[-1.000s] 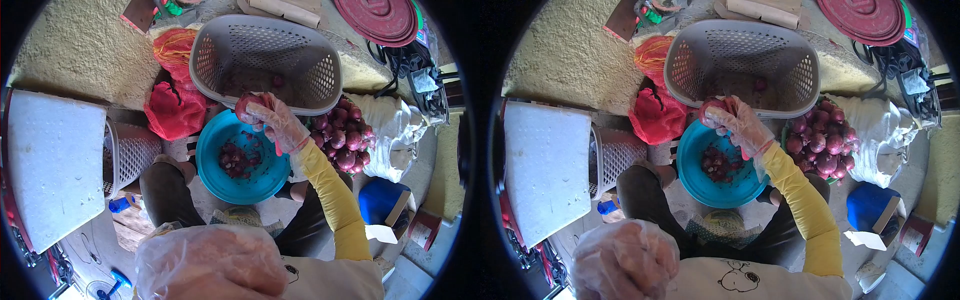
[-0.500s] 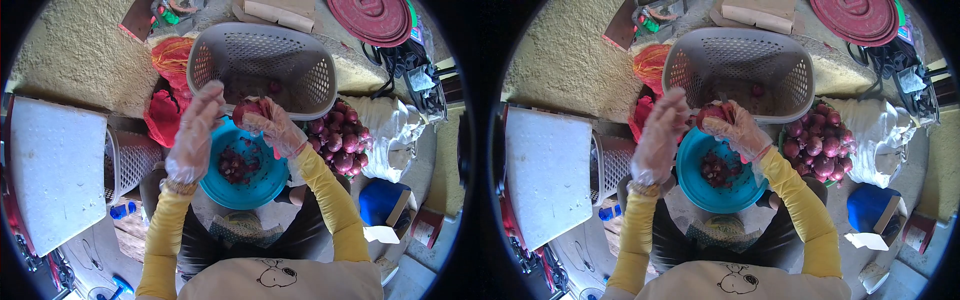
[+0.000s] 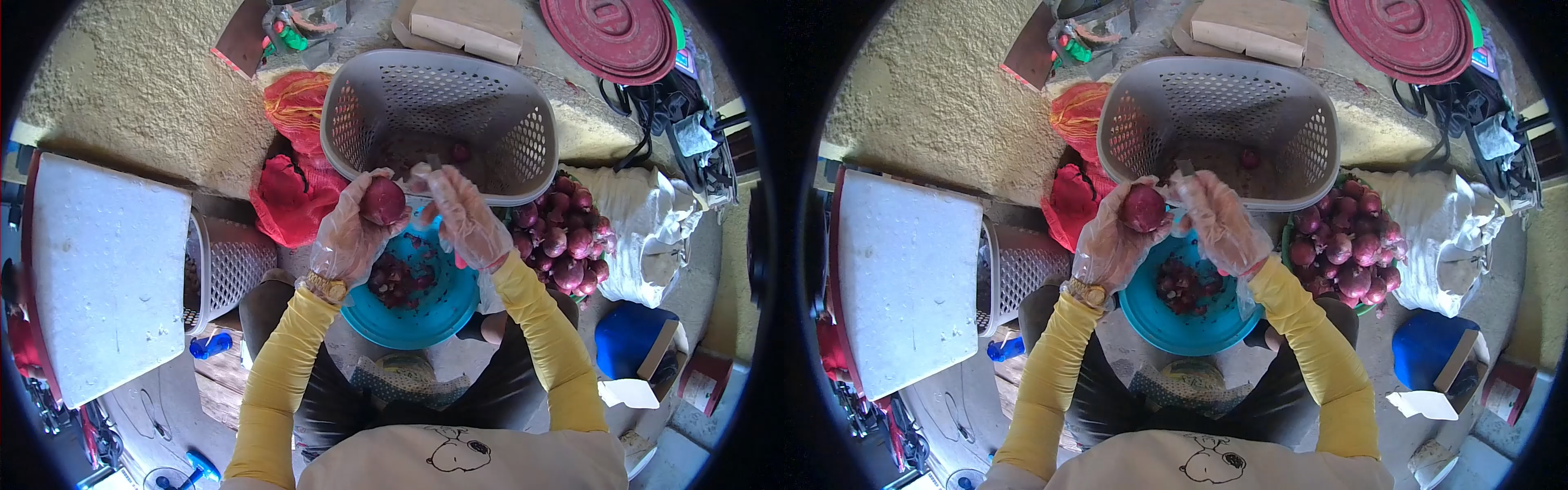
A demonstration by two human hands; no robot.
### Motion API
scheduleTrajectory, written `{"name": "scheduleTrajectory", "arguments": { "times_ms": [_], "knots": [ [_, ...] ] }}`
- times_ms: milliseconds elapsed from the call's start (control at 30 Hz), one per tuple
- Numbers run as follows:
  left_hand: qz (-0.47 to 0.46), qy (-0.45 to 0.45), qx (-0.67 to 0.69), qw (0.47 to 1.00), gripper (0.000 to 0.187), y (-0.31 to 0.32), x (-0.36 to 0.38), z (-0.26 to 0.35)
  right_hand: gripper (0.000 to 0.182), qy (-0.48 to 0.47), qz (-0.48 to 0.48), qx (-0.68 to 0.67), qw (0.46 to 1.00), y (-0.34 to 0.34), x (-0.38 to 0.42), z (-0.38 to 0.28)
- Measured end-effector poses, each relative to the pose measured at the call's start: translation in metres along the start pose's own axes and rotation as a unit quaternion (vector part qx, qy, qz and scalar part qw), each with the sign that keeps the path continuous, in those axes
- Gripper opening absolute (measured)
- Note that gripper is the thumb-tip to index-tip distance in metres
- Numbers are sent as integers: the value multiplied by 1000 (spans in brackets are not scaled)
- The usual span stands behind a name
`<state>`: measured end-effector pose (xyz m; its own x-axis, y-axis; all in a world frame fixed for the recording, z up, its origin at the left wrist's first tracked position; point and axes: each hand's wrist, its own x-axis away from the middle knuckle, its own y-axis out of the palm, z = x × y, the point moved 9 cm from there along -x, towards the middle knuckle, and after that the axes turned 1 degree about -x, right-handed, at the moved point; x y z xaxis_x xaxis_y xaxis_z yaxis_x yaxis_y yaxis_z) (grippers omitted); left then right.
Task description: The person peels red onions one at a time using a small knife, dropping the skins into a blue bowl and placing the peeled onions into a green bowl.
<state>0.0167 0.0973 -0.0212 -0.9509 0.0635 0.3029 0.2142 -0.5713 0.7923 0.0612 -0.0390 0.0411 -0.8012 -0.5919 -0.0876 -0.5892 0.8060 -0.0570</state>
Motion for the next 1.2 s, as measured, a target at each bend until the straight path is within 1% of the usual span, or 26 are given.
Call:
{"name": "scheduleTrajectory", "arguments": {
  "times_ms": [67, 100, 167, 200, 267, 300, 367, 400, 433, 467, 500, 533, 567, 600, 633, 667, 700, 767, 833, 900, 967, 1000, 1067, 1100, 1167, 1200],
  "knots": [
    [12, 20, 0, 1000, 44, -5, 1, 7, 31, 163, 55, -147, 974, -10, 8, 30],
    [-6, 13, 2, 1000, 44, -2, 2, 8, 31, 162, 55, -148, 974, -13, 9, 30],
    [-25, 5, 3, 1000, 44, 2, 2, 8, 31, 184, 6, -160, 970, -7, 11, 38],
    [-24, 15, -20, 999, 44, 3, 3, 9, 31, 184, 7, -160, 970, -7, 10, 44],
    [-24, 25, -43, 998, 43, 3, 2, 7, 30, 149, -12, -228, 962, -3, 5, 50],
    [-17, 36, -44, 998, 43, 0, 0, 6, 30, 148, -12, -228, 962, -2, 4, 50],
    [-11, 47, -46, 998, 42, -5, -3, 8, 28, 125, 29, -198, 972, -9, 1, 47],
    [-24, -10, 16, 1000, 41, -3, -5, 3, 28, 125, 30, -198, 972, -10, 0, 48],
    [-35, -67, 79, 994, 41, 0, -5, -3, 28, 93, 14, -181, 979, -10, -2, 44],
    [-36, -67, 78, 994, 41, 1, -6, -3, 27, 60, -3, -163, 985, -9, -4, 40],
    [-9, -78, 86, 993, 41, -3, -7, -5, 27, 60, -3, -163, 985, -12, -4, 43],
    [19, -89, 93, 992, 42, -8, -8, -7, 32, 78, -8, -125, 989, -14, -3, 50],
    [18, -88, 93, 992, 42, -13, -8, -10, 39, 96, -13, -86, 992, -15, -2, 55],
    [-12, -33, 41, 999, 42, -18, -10, -7, 39, 95, -13, -86, 992, -14, -2, 38],
    [-26, -7, 15, 1000, 42, -18, -6, -6, 47, 83, -21, 116, 990, -14, -1, 6],
    [-39, 19, -10, 999, 42, -17, -2, -5, 55, 73, -29, 311, 947, -11, 5, -11],
    [-35, 62, -132, 989, 41, -13, 0, 0, 55, 73, -27, 311, 947, -10, 6, -9],
    [-32, 103, -252, 962, 40, -7, 0, 5, 66, 3, -40, 346, 937, -4, 6, -10],
    [-62, 165, -404, 898, 38, 1, 1, 10, 63, -17, -31, 381, 924, -7, 6, -7],
    [-89, 222, -541, 806, 38, 7, 3, 9, 60, -37, -24, 415, 909, -8, 6, -5],
    [-102, 253, -604, 749, 37, 8, -6, 6, 59, -71, -3, 416, 907, -12, 2, -8],
    [-59, 189, -501, 843, 39, -8, -18, 3, 59, -71, -4, 415, 907, -12, 1, -6],
    [-15, 122, -385, 914, 40, -26, -23, -4, 58, -38, -18, 414, 909, -12, 1, 2],
    [-102, 103, -241, 960, 41, -7, -16, -7, 58, -38, -18, 414, 910, -12, 1, 2],
    [-187, 81, -90, 975, 41, 18, -4, -2, 59, 1, -37, 391, 920, -11, -2, 8],
    [-179, 153, -257, 937, 42, 27, 2, 7, 59, 1, -37, 391, 920, -10, -2, 8]
  ]
}}
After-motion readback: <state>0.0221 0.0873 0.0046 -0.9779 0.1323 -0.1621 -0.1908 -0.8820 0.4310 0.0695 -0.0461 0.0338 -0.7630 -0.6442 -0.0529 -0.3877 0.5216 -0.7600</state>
